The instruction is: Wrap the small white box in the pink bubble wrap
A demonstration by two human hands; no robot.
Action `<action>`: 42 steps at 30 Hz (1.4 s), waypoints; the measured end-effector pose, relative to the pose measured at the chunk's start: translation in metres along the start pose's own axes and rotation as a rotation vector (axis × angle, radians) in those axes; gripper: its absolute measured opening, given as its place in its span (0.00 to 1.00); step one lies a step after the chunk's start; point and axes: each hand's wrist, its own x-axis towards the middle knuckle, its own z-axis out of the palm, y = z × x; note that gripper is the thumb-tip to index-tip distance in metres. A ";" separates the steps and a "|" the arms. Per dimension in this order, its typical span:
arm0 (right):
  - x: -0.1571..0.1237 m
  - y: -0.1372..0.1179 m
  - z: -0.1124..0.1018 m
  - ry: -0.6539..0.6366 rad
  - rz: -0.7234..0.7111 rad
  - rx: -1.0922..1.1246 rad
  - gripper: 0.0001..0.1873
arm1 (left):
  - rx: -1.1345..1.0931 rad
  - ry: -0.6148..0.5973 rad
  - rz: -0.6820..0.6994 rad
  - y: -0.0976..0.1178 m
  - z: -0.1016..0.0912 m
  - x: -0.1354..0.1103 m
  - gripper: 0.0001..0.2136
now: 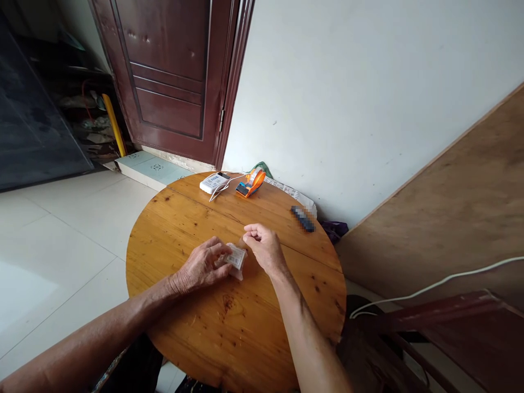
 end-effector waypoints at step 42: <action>-0.057 0.010 -0.007 0.038 0.279 -0.022 0.16 | 0.035 -0.058 -0.015 0.001 -0.002 0.002 0.12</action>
